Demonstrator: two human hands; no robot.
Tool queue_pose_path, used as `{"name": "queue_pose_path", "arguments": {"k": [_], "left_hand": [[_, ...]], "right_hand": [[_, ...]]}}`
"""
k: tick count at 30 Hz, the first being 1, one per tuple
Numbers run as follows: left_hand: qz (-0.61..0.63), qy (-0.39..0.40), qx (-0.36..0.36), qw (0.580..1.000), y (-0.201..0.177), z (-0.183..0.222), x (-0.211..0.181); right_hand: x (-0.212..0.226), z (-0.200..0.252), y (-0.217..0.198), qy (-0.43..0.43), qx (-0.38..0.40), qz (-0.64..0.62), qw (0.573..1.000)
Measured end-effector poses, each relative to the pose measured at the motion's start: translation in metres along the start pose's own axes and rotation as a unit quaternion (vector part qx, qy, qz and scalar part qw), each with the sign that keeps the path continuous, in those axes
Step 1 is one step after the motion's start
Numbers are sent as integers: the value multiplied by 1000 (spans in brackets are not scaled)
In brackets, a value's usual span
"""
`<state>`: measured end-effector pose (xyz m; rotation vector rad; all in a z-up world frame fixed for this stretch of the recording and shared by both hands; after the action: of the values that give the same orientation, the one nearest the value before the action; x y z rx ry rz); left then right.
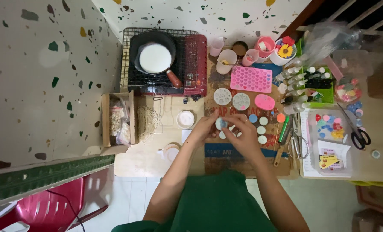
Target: The person assembles small round candles by inserting wicks into white discs, trimming the wicks with scissors, and using a heat gun to melt the top surface. The person then places a blue decorative disc on top of the melted surface. The process is repeated for multiple units.
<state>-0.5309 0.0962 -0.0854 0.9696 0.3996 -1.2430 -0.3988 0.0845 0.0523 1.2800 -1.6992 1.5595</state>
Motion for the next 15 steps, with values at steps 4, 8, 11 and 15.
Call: {"name": "queue_pose_path", "arguments": {"k": [4,8,11,15], "left_hand": [[5,8,-9,1000,-11,-27,11],[-24,2,-8,1000,-5,-18,-12],[-13,-14,-9,1000,-6,-26,-9],[14,-30,-5,999,-10,-32,2]], "right_hand": [[-24,-10,4,22,20,-22,999],[-38,-20,5,41,41,-50,997],[-59,-24,9,80,48,-73,993],[-119,-17,19,208,-6,-196,958]]}}
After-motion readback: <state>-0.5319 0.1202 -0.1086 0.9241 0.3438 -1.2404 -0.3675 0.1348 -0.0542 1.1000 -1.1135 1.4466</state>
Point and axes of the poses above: each hand's wrist, its own z-axis away from the middle knuckle, its own y-axis out of the palm, x = y × z, the point moved 7 cm from there along -z, towards the middle knuckle, and after that the axes turned 1 degree about -z, right-handed, at the moved point
